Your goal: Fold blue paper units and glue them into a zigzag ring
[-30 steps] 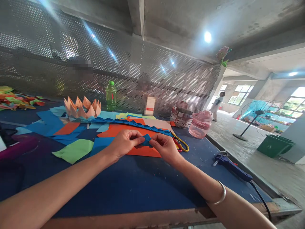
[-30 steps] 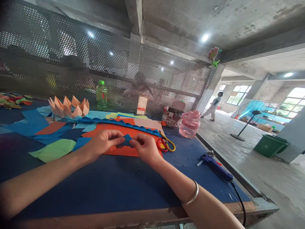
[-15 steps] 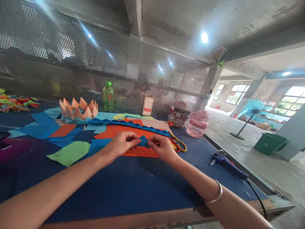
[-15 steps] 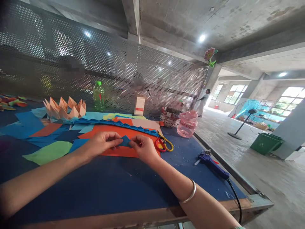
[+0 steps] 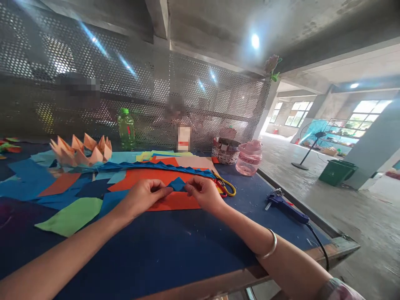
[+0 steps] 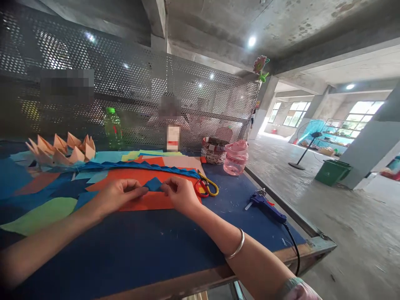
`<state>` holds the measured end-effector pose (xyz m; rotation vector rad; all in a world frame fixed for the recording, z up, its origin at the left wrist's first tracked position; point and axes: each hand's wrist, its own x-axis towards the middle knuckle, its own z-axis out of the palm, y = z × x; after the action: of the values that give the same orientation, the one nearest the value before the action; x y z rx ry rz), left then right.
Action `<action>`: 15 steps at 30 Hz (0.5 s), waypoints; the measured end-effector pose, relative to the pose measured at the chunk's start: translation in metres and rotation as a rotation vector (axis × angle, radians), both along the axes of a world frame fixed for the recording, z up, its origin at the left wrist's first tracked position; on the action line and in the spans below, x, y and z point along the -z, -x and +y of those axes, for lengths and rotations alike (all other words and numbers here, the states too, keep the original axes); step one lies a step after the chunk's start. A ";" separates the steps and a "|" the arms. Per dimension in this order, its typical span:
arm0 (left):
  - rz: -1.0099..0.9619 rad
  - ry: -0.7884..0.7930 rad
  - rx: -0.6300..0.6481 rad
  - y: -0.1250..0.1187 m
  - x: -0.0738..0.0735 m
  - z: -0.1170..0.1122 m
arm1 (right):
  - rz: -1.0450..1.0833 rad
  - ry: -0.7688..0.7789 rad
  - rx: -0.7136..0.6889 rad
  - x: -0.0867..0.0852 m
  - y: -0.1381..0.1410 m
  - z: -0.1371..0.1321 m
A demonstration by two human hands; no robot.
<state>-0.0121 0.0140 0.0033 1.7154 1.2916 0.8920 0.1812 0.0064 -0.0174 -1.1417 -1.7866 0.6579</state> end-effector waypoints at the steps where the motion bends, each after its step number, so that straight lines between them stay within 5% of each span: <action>1: 0.014 -0.001 -0.005 0.001 0.000 0.001 | 0.005 0.004 -0.004 0.001 0.000 0.001; 15: 0.007 0.044 0.016 0.011 -0.002 0.004 | -0.012 0.045 0.018 -0.001 -0.003 0.001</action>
<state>-0.0228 0.0182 0.0052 1.6937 1.2911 0.8425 0.1844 0.0077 -0.0160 -1.1925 -1.7775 0.6845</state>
